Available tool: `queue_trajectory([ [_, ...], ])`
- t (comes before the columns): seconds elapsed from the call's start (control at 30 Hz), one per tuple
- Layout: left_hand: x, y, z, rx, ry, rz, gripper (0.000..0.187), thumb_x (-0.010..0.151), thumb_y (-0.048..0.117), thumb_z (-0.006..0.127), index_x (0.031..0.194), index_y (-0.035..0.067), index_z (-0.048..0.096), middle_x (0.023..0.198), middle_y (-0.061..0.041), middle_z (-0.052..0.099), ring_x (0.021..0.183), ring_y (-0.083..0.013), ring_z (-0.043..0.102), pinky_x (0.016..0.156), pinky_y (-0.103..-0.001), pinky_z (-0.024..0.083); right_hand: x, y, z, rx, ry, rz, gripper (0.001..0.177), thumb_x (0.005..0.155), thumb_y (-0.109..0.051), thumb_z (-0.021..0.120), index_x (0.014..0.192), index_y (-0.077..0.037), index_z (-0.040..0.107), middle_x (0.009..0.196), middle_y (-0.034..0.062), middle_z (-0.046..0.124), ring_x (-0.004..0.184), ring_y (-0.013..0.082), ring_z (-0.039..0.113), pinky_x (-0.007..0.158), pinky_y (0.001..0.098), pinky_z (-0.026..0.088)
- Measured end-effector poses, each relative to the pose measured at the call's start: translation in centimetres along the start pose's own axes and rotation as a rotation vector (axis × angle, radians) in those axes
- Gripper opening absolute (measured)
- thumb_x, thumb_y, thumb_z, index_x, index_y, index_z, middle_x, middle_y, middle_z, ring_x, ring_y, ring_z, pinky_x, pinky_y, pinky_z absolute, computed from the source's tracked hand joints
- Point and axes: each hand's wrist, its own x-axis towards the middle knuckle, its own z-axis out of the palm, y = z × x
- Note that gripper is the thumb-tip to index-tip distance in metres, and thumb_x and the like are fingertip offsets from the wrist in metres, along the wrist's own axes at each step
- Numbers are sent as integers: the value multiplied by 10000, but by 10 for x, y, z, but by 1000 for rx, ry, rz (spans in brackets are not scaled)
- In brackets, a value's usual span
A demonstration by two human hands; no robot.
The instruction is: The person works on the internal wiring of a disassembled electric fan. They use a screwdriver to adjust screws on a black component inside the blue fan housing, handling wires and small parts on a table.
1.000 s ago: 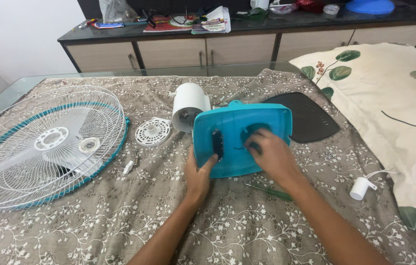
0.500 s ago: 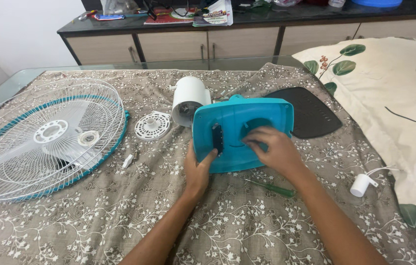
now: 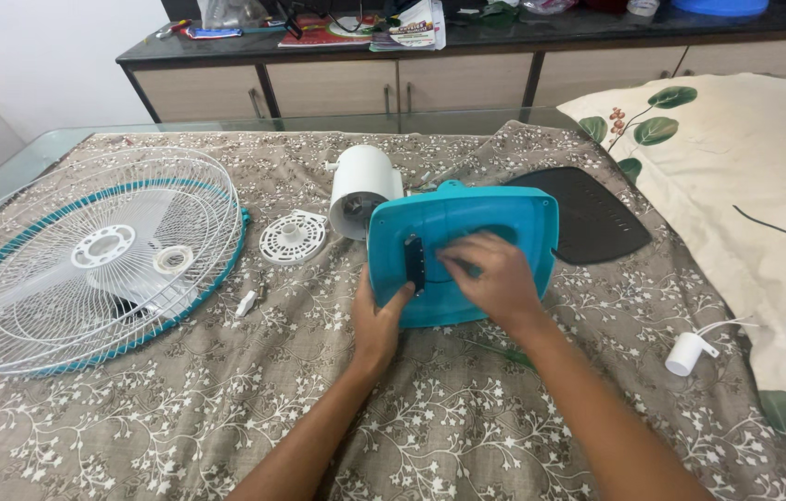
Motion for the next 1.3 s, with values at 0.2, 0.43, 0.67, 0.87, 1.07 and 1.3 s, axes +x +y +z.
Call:
queue_trajectory([
  [0.2, -1, 2, 0, 71, 17, 65, 456, 862, 130, 716, 1285, 9, 595, 1105, -124, 732, 992, -209, 712, 879, -345, 564, -16, -18, 20, -65, 173, 23, 121, 845, -25, 779, 962, -57, 779, 982, 75, 759, 802, 237, 735, 665, 328, 572],
  [0.43, -1, 4, 1, 90, 3, 59, 465, 867, 139, 716, 1294, 13, 582, 1099, -123, 739, 977, -206, 716, 863, -342, 571, -16, -18, 32, -61, 320, 170, 105, 852, -16, 782, 951, -51, 783, 928, 78, 739, 693, 224, 709, 597, 319, 541],
  [0.67, -1, 2, 2, 91, -6, 65, 464, 880, 144, 710, 1306, 18, 575, 1111, -119, 726, 987, -205, 710, 868, -340, 570, -13, -23, 35, -95, 367, 182, 117, 850, -47, 780, 964, -69, 787, 928, 63, 740, 693, 214, 714, 598, 318, 543],
  [0.87, 0, 1, 3, 67, 12, 53, 449, 878, 140, 712, 1293, 23, 587, 1112, -111, 721, 995, -196, 698, 874, -338, 561, -11, -24, 38, -169, 377, 187, 99, 833, -80, 795, 930, -97, 796, 894, 48, 732, 687, 240, 705, 594, 342, 539],
  [1.07, -1, 4, 3, 76, 11, 89, 451, 861, 112, 698, 1288, 16, 592, 1100, -111, 724, 985, -195, 699, 876, -334, 558, -9, -26, 37, -171, 371, 143, 84, 823, -79, 782, 906, -95, 780, 898, 39, 730, 718, 248, 714, 612, 347, 547],
  [1.3, 0, 4, 3, 121, 20, 85, 430, 859, 126, 703, 1261, 10, 605, 1080, -120, 734, 972, -197, 701, 868, -336, 552, -8, -28, 35, -163, 364, 161, 105, 834, -71, 770, 935, -92, 792, 903, 48, 732, 718, 257, 712, 612, 348, 547],
])
